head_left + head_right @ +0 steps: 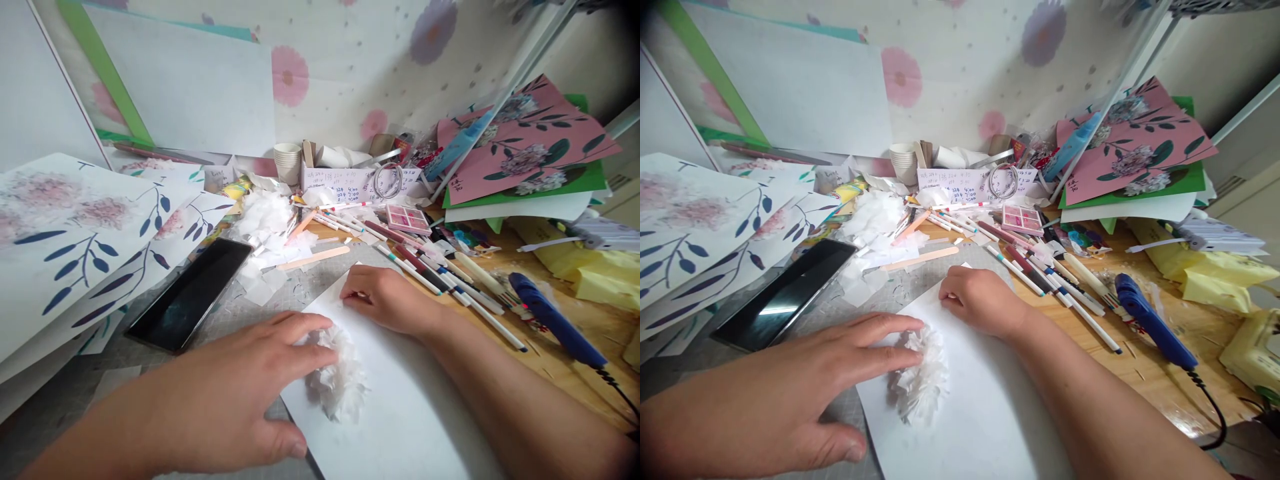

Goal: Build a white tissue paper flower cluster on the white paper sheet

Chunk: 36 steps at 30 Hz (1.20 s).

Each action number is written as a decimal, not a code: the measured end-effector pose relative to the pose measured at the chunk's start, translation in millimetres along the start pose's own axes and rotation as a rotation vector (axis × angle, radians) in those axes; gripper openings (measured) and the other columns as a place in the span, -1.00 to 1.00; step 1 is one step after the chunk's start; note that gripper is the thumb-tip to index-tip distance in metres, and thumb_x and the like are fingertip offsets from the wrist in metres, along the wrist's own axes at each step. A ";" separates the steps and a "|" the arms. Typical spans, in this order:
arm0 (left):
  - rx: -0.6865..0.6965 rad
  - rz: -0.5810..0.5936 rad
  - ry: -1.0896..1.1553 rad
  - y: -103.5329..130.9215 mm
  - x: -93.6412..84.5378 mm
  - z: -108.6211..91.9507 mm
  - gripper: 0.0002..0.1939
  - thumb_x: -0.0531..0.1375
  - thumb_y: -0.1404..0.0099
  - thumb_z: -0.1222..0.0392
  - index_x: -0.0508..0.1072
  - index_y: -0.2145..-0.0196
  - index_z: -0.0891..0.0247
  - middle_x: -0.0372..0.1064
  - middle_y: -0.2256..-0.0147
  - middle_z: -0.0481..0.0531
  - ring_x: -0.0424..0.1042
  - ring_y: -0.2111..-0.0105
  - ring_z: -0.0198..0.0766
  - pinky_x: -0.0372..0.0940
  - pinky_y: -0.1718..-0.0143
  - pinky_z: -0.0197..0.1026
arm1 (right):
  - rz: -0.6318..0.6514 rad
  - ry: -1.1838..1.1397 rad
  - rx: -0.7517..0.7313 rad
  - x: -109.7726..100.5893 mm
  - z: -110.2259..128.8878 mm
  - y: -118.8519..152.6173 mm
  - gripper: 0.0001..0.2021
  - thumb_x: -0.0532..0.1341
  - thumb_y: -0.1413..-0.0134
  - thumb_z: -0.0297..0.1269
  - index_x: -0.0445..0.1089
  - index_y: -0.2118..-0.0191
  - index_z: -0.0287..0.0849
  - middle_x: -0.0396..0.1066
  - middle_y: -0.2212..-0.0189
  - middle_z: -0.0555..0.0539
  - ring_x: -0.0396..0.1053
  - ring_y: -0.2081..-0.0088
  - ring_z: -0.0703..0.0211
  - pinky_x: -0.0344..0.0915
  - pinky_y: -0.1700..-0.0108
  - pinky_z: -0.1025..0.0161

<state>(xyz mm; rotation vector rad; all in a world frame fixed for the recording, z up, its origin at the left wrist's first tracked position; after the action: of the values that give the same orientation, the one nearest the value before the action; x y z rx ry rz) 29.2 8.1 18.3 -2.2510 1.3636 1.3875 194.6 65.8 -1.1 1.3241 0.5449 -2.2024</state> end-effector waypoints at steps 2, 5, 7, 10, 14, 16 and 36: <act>-0.005 0.003 -0.003 0.6 -0.8 -1.6 -0.31 0.38 0.00 0.12 0.37 -0.12 -0.13 0.05 -0.30 -0.09 0.17 -0.22 0.12 0.16 -0.21 0.07 | -0.038 -0.044 -0.001 -2.2 -0.2 0.2 -0.88 0.19 -0.06 -0.52 0.47 0.36 -0.24 0.43 0.37 -0.08 0.36 0.34 0.20 0.24 0.26 0.28; -0.002 0.016 -0.017 1.2 -0.8 -4.2 -0.33 0.37 -0.02 0.11 0.37 -0.12 -0.12 0.06 -0.29 -0.07 0.17 -0.22 0.13 0.18 -0.19 0.09 | -0.103 -0.196 0.015 -7.4 0.9 1.7 -0.89 0.21 -0.03 -0.53 0.47 0.38 -0.24 0.41 0.43 -0.04 0.32 0.42 0.27 0.23 0.33 0.32; 0.003 0.021 -0.027 1.2 -0.4 -4.5 -0.33 0.37 -0.03 0.10 0.36 -0.13 -0.13 0.05 -0.30 -0.07 0.16 -0.22 0.14 0.18 -0.19 0.10 | -0.102 -0.313 -0.028 -8.5 6.7 2.8 -0.89 0.21 -0.07 -0.50 0.49 0.35 -0.25 0.42 0.43 -0.06 0.34 0.39 0.25 0.25 0.31 0.32; 0.006 0.016 -0.039 0.9 0.1 -2.5 -0.33 0.37 -0.03 0.06 0.37 -0.12 -0.14 0.09 -0.28 -0.03 0.17 -0.22 0.16 0.21 -0.17 0.11 | -0.033 -0.422 -0.164 -7.0 21.7 5.5 -0.87 0.21 -0.10 -0.48 0.53 0.31 -0.27 0.43 0.42 -0.08 0.37 0.34 0.24 0.28 0.27 0.33; 0.008 0.029 -0.050 1.3 2.6 0.5 -0.32 0.37 -0.04 0.01 0.35 -0.14 -0.13 0.11 -0.26 0.01 0.15 -0.22 0.15 0.21 -0.16 0.09 | 0.075 -0.402 -0.210 -3.7 31.8 9.5 -0.83 0.24 -0.04 -0.55 0.55 0.28 -0.26 0.40 0.39 -0.06 0.34 0.39 0.32 0.25 0.31 0.37; 0.007 0.031 -0.053 2.3 3.7 1.0 -0.31 0.37 -0.04 0.01 0.34 -0.14 -0.15 0.09 -0.27 0.02 0.14 -0.23 0.16 0.19 -0.17 0.12 | 0.086 -0.400 -0.196 -5.3 31.7 11.0 -0.81 0.22 -0.05 -0.55 0.55 0.25 -0.26 0.40 0.37 -0.07 0.34 0.37 0.30 0.26 0.30 0.35; -0.040 0.090 -0.029 0.5 4.7 0.4 -0.29 0.34 -0.06 0.08 0.30 -0.18 -0.14 -0.04 -0.33 0.03 0.02 -0.28 0.21 0.08 -0.21 0.23 | -0.129 -0.634 0.025 -5.4 34.2 6.2 -0.50 -0.04 -0.29 0.11 0.29 0.48 -0.19 0.24 0.64 0.06 0.15 0.59 0.35 0.10 0.52 0.37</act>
<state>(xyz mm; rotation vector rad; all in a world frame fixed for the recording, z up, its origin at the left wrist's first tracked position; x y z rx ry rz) 29.3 5.1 14.5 -2.2104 1.4568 1.4822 177.0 42.4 18.4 0.5461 0.3591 -2.5617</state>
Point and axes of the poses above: each hand's wrist, its own y-axis away from the middle knuckle, its own x-axis out of the palm, z = x × y, the point moved 6 cm from there along -y, towards the middle knuckle
